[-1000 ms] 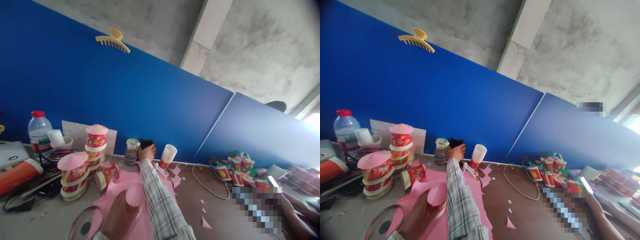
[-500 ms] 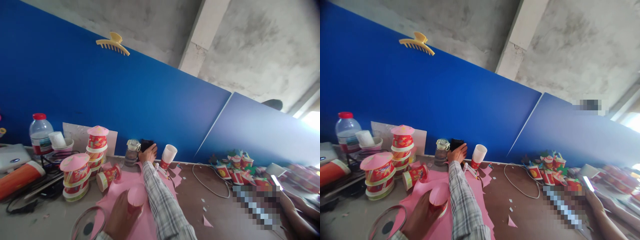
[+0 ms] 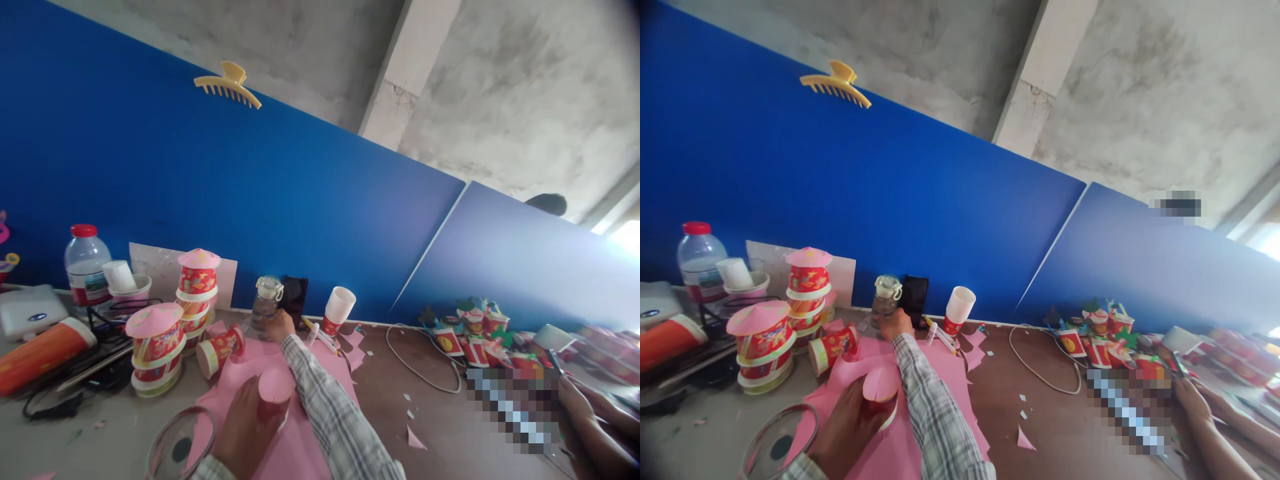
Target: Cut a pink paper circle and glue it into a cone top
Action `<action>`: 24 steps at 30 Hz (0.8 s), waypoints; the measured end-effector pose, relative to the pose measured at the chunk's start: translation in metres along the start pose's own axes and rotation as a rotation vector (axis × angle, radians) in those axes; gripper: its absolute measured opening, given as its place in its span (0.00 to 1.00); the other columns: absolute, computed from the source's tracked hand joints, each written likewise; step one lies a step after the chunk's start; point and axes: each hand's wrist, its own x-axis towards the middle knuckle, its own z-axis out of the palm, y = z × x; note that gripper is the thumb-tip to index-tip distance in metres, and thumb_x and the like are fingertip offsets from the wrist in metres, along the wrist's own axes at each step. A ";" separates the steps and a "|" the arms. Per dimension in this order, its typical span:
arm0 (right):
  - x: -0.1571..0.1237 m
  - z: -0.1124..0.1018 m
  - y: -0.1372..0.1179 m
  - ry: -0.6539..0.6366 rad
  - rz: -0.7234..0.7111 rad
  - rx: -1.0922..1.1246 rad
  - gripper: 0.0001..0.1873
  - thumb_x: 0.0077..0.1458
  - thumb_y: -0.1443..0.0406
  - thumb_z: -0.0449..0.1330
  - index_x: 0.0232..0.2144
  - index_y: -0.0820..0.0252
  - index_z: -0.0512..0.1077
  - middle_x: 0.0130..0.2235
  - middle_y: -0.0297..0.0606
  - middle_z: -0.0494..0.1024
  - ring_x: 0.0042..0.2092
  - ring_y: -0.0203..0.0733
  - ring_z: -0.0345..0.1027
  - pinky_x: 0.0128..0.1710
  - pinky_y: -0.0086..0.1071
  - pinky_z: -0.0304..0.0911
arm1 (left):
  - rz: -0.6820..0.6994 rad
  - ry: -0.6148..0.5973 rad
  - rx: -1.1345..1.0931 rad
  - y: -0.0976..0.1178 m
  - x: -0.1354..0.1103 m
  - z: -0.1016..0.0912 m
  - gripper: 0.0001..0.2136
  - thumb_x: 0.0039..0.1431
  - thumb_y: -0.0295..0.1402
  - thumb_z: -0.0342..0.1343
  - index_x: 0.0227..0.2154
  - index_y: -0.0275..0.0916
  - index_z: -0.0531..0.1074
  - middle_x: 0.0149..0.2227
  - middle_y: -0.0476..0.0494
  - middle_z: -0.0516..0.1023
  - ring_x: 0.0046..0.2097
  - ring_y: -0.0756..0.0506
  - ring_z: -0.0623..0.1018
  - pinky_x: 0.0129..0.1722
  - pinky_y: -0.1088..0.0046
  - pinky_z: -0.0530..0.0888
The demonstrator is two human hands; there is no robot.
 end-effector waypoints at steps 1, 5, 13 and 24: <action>0.003 0.001 -0.001 -0.019 0.005 0.007 0.14 0.56 0.63 0.55 0.45 0.60 0.64 0.47 0.39 0.69 0.44 0.44 0.68 0.42 0.40 0.65 | 0.015 -0.003 -0.013 -0.001 0.000 0.000 0.24 0.26 0.41 0.60 0.34 0.42 0.67 0.35 0.40 0.75 0.40 0.36 0.71 0.37 0.55 0.72; 0.006 0.002 -0.007 -0.065 0.016 0.044 0.14 0.56 0.63 0.55 0.45 0.60 0.64 0.47 0.39 0.69 0.44 0.44 0.68 0.42 0.41 0.65 | 0.055 0.000 -0.036 -0.005 -0.001 0.000 0.25 0.27 0.41 0.60 0.35 0.44 0.66 0.35 0.42 0.74 0.39 0.36 0.72 0.36 0.56 0.73; 0.003 -0.001 0.000 -0.220 0.011 0.124 0.14 0.57 0.64 0.54 0.46 0.60 0.63 0.47 0.39 0.69 0.43 0.44 0.68 0.42 0.41 0.65 | 0.044 -0.036 -0.014 -0.005 -0.001 0.000 0.25 0.28 0.42 0.60 0.36 0.46 0.65 0.36 0.45 0.74 0.40 0.38 0.71 0.38 0.58 0.72; 0.005 0.004 0.000 -0.197 -0.046 0.141 0.14 0.57 0.63 0.54 0.45 0.60 0.64 0.47 0.39 0.69 0.43 0.44 0.68 0.42 0.41 0.65 | 0.025 -0.078 -0.022 -0.008 -0.001 0.001 0.28 0.28 0.42 0.60 0.40 0.48 0.64 0.39 0.45 0.74 0.42 0.37 0.70 0.40 0.58 0.71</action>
